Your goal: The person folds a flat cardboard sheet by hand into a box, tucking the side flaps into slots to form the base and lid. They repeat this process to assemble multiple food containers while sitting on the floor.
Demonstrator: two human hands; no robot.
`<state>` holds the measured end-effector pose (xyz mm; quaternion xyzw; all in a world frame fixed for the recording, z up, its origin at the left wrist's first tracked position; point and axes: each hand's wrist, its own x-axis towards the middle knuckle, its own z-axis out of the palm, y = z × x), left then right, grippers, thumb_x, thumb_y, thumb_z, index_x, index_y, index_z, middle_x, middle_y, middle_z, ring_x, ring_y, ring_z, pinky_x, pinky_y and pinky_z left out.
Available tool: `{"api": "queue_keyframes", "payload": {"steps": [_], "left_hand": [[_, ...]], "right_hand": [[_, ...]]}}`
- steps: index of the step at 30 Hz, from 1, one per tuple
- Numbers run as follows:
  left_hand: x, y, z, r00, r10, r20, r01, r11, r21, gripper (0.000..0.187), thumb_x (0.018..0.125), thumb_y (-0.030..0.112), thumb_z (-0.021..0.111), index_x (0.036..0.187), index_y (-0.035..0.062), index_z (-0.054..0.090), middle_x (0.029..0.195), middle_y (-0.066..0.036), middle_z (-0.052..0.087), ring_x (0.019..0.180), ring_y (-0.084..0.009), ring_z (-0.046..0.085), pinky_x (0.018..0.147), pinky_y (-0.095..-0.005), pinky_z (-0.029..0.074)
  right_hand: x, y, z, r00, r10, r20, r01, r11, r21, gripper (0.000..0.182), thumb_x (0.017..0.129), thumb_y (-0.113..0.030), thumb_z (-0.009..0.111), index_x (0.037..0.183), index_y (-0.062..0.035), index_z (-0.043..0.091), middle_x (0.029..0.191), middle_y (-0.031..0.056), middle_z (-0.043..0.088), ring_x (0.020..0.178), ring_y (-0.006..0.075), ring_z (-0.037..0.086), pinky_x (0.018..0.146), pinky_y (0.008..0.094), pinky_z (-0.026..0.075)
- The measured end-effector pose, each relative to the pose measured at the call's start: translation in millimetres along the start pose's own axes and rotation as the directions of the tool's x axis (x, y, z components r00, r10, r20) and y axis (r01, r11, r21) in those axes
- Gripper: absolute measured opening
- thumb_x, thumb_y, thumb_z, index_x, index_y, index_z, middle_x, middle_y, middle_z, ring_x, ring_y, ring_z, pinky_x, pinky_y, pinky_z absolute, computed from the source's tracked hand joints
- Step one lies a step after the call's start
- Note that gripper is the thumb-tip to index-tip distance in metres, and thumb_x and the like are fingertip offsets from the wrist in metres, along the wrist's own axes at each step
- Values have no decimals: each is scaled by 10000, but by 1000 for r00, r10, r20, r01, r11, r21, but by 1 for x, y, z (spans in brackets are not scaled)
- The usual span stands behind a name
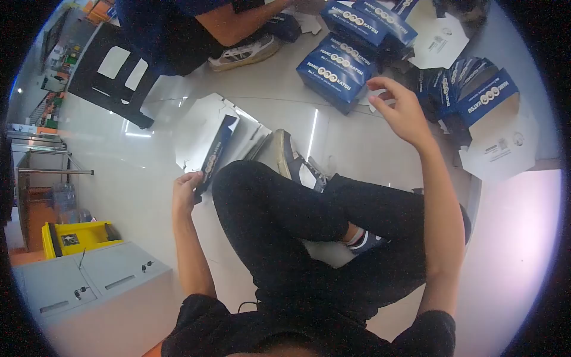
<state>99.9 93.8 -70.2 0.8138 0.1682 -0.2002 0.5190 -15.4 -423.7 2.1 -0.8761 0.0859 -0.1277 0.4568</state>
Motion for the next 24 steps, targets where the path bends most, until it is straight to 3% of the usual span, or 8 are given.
{"api": "queue_keyframes", "payload": {"steps": [3,5,9,12,18,21,23,24], "left_hand": [[-2,3,5,917,305,-257,-296,952,74,194,899,165,704,918,-29,710,691,-28,617,506,-83,491,444,-262,377],[-10,9,8,434,666,-607,-643,701,310,156,934,103,650,971,-46,677,800,-90,668,664,-172,625,613,-279,504],[-109,57,18,30,921,-387,-519,346,782,75,909,-15,635,969,-54,661,917,-157,699,812,-286,676,753,-353,546],[-176,50,36,19,989,146,-622,-103,776,95,822,-61,675,911,-26,671,906,-118,700,799,-287,690,698,-378,557],[-211,17,54,176,883,435,-911,-22,413,130,734,38,772,848,13,715,1020,-102,690,952,-263,678,762,-343,533],[-208,19,56,366,899,241,-753,134,644,308,732,95,806,1003,-10,705,1190,-152,636,1137,-326,599,907,-406,492],[-195,26,73,553,668,-497,-635,725,267,559,751,59,783,1268,-29,591,1326,-183,558,1289,-361,477,1094,-451,347],[-195,28,71,552,669,-498,-636,724,267,559,751,59,783,1268,-29,591,1326,-183,558,1289,-361,477,1094,-451,347]], "right_hand": [[-1,1,2,1000,14,7,-14,1000,19,341,887,-147,670,1206,-36,631,1134,92,678,940,178,625,774,319,524],[-1,1,1,1000,16,18,-17,1000,16,338,887,-143,672,1204,-35,631,1137,91,677,941,178,624,770,320,524],[-6,-8,10,998,-19,52,18,1000,18,325,929,-225,651,1193,-36,637,1119,83,674,938,171,623,751,314,526],[-23,-54,26,932,148,330,-292,846,446,393,967,-338,607,1226,-41,615,1089,79,668,931,159,623,746,298,525],[-81,-70,88,892,82,445,-284,868,408,504,861,-250,737,1266,-11,556,1109,83,643,1005,141,603,845,301,507],[-91,-65,100,898,173,404,-339,857,387,473,823,-163,755,1215,24,568,1076,123,668,965,197,636,869,338,499],[-96,-72,104,862,248,442,-414,847,332,411,838,-128,713,1185,39,572,1075,141,671,960,197,636,875,342,495],[-97,-74,105,863,247,441,-413,848,333,411,838,-128,713,1185,39,572,1075,141,671,960,197,636,875,342,495]]}}
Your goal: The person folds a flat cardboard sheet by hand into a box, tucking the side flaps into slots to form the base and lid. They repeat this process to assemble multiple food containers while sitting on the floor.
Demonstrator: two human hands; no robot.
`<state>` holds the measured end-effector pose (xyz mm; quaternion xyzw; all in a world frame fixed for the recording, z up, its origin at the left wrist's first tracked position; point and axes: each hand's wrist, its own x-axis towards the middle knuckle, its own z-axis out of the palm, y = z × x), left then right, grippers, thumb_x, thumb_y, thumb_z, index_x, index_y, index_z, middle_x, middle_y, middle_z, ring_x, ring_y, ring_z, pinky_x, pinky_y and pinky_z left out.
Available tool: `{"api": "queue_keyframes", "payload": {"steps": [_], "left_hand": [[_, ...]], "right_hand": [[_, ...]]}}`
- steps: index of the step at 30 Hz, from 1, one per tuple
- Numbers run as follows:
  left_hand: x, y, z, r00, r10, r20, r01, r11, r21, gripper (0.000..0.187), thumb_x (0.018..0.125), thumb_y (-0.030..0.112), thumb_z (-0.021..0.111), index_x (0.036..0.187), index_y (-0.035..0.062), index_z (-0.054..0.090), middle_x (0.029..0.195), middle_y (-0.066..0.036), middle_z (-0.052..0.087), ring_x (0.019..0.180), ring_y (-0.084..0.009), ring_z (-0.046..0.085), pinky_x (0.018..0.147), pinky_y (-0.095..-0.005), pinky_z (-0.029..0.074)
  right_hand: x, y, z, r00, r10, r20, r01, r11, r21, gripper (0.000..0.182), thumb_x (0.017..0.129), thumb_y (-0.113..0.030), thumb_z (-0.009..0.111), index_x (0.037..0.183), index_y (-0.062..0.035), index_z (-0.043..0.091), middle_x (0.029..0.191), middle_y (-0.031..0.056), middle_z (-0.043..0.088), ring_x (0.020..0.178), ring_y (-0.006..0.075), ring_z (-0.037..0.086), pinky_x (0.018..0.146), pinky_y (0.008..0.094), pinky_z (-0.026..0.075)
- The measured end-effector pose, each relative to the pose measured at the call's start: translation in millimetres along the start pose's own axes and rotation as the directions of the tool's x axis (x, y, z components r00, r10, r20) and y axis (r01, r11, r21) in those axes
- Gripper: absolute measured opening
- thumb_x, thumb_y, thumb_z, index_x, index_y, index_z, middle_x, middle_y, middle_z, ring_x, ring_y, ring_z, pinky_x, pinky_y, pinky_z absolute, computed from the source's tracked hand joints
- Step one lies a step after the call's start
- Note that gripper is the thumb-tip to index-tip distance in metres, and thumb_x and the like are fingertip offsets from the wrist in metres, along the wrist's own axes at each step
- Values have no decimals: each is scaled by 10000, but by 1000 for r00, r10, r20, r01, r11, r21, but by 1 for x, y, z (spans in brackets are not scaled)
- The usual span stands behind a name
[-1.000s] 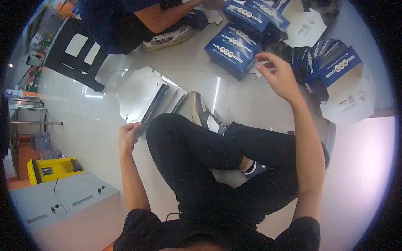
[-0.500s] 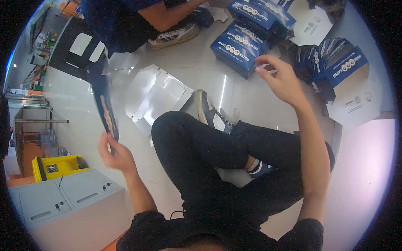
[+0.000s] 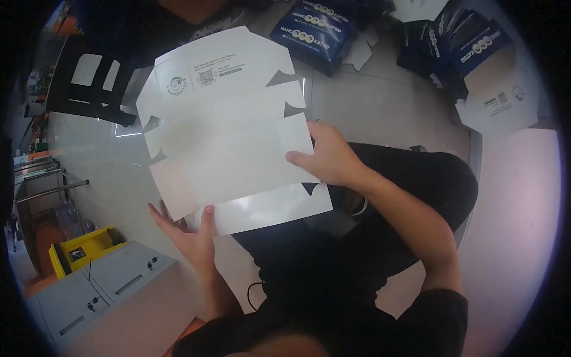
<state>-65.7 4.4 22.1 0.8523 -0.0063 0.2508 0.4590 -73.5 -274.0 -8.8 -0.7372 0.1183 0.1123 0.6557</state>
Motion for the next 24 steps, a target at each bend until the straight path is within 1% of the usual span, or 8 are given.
{"api": "queue_keyframes", "payload": {"steps": [3,5,8,13,15,17,20,24], "left_hand": [[8,-4,-3,928,-215,304,235,971,-33,735,767,111,795,1396,-37,444,1356,-234,524,1210,-444,505,1081,-534,340],[-1,-15,-6,896,118,429,-283,895,345,712,802,37,693,1435,-57,382,1430,-273,449,1291,-418,467,1108,-531,317],[1,3,5,734,217,644,-579,695,426,629,820,-22,564,1419,-96,386,1470,-296,394,1352,-429,415,1101,-528,337],[2,-3,10,673,244,699,-562,783,268,596,831,-62,449,1416,-129,362,1494,-333,325,1393,-496,320,1133,-510,296],[4,-2,9,668,257,698,-526,827,199,580,822,-56,458,1385,-165,375,1472,-367,332,1372,-528,332,1113,-555,316],[2,-1,11,684,247,687,-502,842,197,581,820,-58,453,1386,-165,372,1474,-367,329,1371,-531,331,1114,-552,315],[-2,-3,15,708,250,660,-483,854,195,588,814,-64,443,1389,-163,367,1478,-365,323,1370,-539,324,1117,-546,316],[-7,-6,17,743,242,624,-436,882,176,610,827,-81,416,1433,-109,353,1509,-312,312,1427,-463,276,1153,-490,278]], "right_hand": [[-4,-6,8,999,-18,-32,20,998,60,364,879,-79,646,1208,45,554,1105,136,665,1002,197,625,893,341,482],[-10,-11,11,994,-108,-3,107,977,184,381,1010,-190,512,1318,36,501,1221,126,617,1125,158,575,967,318,462],[-19,-23,17,985,164,50,-165,825,540,515,1071,-380,347,1392,8,450,1362,143,532,1228,201,520,1044,353,404],[-18,-7,-11,967,113,228,-243,676,696,748,1030,-578,207,1470,7,361,1427,171,499,1266,302,530,1046,458,432],[-7,25,-21,666,-475,575,-457,349,818,831,990,-654,217,1488,1,332,1449,173,480,1216,343,558,989,513,462],[-10,31,-23,699,-389,600,-554,236,799,841,943,-640,456,1462,16,364,1393,196,520,1127,363,600,915,532,494],[-12,28,-23,749,-166,642,-407,649,643,956,701,-402,879,1397,50,406,1269,202,570,1078,326,623,915,467,506],[-11,25,-20,801,-150,579,-228,818,527,1092,615,-497,909,1405,52,391,1281,166,569,1183,257,556,994,412,461]]}}
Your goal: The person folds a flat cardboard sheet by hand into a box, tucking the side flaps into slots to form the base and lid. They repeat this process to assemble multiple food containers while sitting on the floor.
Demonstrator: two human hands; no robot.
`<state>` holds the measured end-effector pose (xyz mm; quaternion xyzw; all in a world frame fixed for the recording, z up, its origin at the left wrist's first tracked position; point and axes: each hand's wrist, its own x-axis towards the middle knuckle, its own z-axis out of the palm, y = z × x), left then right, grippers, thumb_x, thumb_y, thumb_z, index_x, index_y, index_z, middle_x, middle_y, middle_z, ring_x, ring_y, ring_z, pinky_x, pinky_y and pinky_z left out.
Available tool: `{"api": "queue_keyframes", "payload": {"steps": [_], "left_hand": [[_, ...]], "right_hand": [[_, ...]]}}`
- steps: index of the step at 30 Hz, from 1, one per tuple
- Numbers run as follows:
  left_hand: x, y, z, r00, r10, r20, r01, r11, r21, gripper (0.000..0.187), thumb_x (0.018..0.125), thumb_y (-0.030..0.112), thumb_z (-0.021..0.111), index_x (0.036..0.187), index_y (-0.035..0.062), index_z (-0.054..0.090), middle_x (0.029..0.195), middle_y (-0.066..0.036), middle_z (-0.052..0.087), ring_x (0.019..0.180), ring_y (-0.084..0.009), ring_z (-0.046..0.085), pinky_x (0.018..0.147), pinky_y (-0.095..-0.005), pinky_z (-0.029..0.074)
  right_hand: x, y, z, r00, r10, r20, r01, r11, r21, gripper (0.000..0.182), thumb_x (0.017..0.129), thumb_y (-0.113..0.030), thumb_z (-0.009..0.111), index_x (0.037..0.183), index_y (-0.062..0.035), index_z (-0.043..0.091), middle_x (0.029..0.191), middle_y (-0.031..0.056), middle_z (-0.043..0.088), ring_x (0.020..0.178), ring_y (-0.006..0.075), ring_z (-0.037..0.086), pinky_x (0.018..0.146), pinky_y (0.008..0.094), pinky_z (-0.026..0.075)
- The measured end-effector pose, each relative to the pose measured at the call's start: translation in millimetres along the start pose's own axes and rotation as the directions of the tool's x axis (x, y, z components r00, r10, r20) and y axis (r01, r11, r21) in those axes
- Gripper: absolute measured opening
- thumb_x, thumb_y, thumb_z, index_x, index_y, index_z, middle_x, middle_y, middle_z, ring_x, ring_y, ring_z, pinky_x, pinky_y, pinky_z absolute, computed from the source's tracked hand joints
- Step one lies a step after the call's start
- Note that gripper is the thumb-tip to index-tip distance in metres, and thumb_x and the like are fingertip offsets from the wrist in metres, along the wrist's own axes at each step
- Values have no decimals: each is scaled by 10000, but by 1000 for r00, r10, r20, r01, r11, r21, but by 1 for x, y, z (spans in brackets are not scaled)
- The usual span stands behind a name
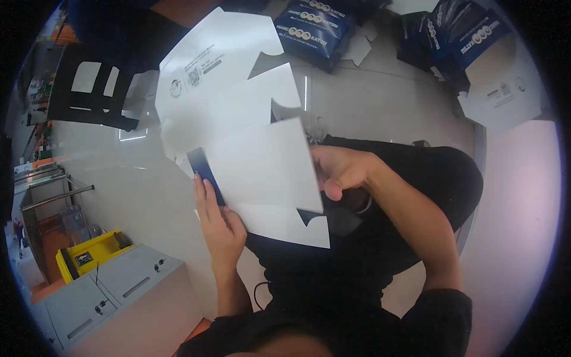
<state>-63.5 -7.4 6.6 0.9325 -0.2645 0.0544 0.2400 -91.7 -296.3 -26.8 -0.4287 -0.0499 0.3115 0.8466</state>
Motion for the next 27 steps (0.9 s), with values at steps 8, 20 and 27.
{"api": "queue_keyframes", "payload": {"steps": [8,20,27], "left_hand": [[-1,10,3,995,96,25,-97,994,59,617,780,-95,430,1395,-120,391,1498,-318,334,1399,-524,282,1130,-543,291],[-3,20,15,996,75,-43,-70,991,117,600,772,-108,439,1372,-93,442,1485,-295,377,1394,-524,294,1122,-558,286],[-4,18,19,995,73,-61,-67,993,100,602,775,-108,435,1377,-89,435,1492,-293,366,1395,-525,291,1125,-564,279]], "right_hand": [[34,-2,29,991,75,-113,-109,937,-331,518,813,-284,817,1208,-20,611,1024,51,672,929,127,603,831,305,495],[18,-6,17,994,-90,64,105,951,-292,809,765,-301,849,1348,62,421,1238,196,574,1115,291,604,952,392,531],[15,-5,23,990,-81,117,84,996,-18,915,739,-304,861,1415,44,351,1310,171,499,1144,246,548,921,351,525]]}}
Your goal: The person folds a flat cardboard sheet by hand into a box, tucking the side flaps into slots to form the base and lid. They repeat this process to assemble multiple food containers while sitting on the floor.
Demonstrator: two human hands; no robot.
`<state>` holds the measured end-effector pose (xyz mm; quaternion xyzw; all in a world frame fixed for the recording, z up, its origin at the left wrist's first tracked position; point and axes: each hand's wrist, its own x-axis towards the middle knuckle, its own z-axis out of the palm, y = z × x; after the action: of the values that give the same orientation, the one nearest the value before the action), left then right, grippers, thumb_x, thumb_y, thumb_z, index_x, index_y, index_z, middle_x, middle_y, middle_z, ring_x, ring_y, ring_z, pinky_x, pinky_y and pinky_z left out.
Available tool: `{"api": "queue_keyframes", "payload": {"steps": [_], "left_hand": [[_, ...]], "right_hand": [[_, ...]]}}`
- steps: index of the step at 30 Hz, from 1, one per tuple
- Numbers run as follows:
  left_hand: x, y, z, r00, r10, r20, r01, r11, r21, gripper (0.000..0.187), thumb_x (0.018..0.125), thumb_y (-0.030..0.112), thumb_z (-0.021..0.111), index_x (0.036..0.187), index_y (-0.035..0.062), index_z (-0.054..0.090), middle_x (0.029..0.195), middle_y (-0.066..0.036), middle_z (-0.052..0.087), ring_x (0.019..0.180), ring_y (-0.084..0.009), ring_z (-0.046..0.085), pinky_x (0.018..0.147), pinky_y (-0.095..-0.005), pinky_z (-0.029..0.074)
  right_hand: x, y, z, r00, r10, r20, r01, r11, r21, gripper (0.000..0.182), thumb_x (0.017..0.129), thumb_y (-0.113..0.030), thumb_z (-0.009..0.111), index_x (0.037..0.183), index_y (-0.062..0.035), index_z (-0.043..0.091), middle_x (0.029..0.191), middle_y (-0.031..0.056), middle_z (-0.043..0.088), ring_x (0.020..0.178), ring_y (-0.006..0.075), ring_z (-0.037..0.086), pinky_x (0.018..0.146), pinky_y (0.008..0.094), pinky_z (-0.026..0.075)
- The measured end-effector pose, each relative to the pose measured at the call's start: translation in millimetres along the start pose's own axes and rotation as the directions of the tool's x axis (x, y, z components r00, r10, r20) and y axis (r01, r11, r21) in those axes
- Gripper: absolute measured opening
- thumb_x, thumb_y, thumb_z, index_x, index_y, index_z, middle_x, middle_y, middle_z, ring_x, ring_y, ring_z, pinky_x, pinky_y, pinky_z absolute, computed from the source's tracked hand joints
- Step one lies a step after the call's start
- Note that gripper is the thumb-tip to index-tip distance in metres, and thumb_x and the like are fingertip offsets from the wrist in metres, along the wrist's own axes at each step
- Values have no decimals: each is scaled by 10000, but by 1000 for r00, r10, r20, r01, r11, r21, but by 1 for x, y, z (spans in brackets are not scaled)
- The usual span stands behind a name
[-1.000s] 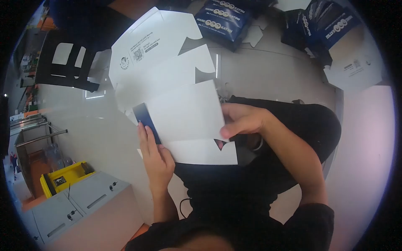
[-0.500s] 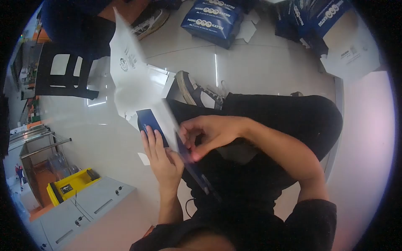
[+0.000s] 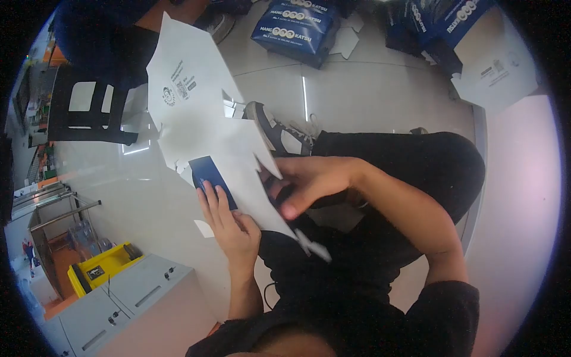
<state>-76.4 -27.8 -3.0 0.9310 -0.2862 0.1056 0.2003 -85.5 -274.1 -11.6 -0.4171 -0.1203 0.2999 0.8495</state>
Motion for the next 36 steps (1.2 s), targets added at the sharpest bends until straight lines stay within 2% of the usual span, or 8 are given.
{"api": "queue_keyframes", "payload": {"steps": [5,11,17,20,23,27,32,36], "left_hand": [[-1,-2,0,1000,8,-3,-8,1000,6,612,778,-101,440,1389,-84,421,1493,-292,364,1397,-522,291,1127,-566,275],[-2,-2,1,1000,1,11,-1,1000,9,615,781,-92,440,1396,-79,418,1503,-283,357,1405,-517,279,1125,-567,271],[-2,-3,-2,1000,-8,21,9,1000,-17,610,795,-83,446,1404,-68,417,1512,-279,348,1403,-526,274,1129,-558,264],[1,2,-12,998,-17,65,19,999,-28,601,808,-60,474,1407,-63,417,1505,-279,357,1405,-519,279,1129,-548,269],[8,17,-24,999,-37,-37,38,999,34,572,836,7,547,1395,-54,439,1480,-260,397,1379,-484,337,1120,-528,287],[31,48,-15,1000,-24,-13,20,961,-277,592,822,110,689,1359,-37,487,1403,-226,484,1280,-426,436,1092,-484,320],[46,39,15,999,-28,17,33,892,-452,515,829,58,686,1313,-20,532,1267,-192,580,1143,-371,511,1003,-429,387],[44,34,10,994,-83,65,104,871,-481,461,858,34,658,1300,-26,542,1226,-185,604,1145,-356,533,990,-405,413]], "right_hand": [[0,-13,3,998,54,35,-47,981,-189,930,770,-399,831,1423,52,347,1319,206,516,1169,281,539,921,347,531],[8,-12,15,962,-34,-271,-95,890,-446,659,911,-503,653,1241,61,566,1078,196,645,984,252,620,808,343,517],[4,-9,4,920,126,-371,-327,770,-548,658,1035,-500,406,696,22,618,564,90,565,541,201,577,609,377,490],[3,-25,13,893,170,-417,-397,734,-551,715,1031,-535,379,652,26,606,527,83,536,517,215,569,579,394,474],[5,-6,2,915,-24,-403,-301,625,-720,769,1022,-573,357,619,35,599,505,85,524,505,227,565,564,387,469],[6,-15,7,901,69,-428,-381,598,-705,743,1018,-560,395,659,53,613,525,88,535,514,208,554,566,383,470],[-9,-13,6,994,17,-104,-56,920,-387,421,1001,-397,557,862,-9,639,688,6,581,610,108,522,564,288,432],[-2,-14,4,982,133,-136,-181,876,-447,318,962,-316,609,924,-1,632,762,47,620,673,143,568,632,316,459]]}}
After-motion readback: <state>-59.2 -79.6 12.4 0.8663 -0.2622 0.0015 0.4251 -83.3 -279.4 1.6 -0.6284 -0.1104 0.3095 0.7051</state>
